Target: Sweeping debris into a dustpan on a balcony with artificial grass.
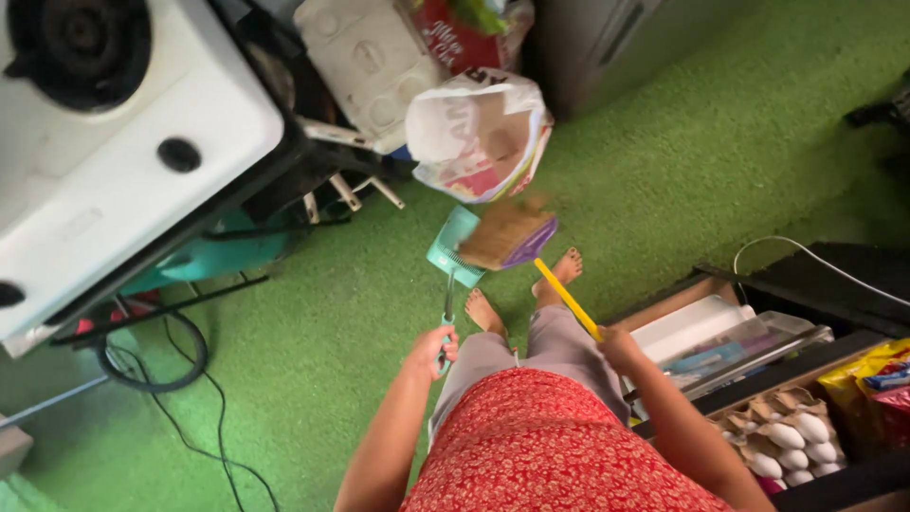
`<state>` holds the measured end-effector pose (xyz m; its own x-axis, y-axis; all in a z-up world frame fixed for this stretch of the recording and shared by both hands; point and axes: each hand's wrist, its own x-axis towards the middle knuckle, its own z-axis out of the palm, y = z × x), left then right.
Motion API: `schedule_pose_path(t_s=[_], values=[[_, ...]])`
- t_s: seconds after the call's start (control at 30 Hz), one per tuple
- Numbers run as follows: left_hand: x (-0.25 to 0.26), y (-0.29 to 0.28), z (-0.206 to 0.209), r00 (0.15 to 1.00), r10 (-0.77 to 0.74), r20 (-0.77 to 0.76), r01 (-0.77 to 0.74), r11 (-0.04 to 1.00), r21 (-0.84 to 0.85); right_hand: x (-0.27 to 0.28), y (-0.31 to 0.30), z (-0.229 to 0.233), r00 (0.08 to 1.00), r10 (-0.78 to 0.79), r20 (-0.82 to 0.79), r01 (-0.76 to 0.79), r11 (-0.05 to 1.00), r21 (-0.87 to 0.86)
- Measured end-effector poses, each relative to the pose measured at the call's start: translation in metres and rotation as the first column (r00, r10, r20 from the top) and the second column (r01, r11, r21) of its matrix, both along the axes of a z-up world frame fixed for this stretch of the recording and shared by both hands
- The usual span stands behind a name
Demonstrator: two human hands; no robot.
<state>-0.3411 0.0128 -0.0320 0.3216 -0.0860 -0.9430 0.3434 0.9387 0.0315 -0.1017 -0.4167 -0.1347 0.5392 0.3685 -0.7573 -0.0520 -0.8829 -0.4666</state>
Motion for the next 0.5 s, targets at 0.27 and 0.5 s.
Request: schedule_pose_path(t_s=[0.27,0.5], values=[[-0.065,0.017,-0.01,0.99,0.118,0.076,-0.112,0.991,-0.076,0.06,-0.089,-0.012,0.771,-0.53,-0.353,0.569,0.822,0.009],[-0.113,0.017,0.011,0.98,0.179,0.085,-0.167,0.976,-0.14,0.083,0.005,-0.056,0.656,0.754,0.022,-0.637,0.57,-0.519]])
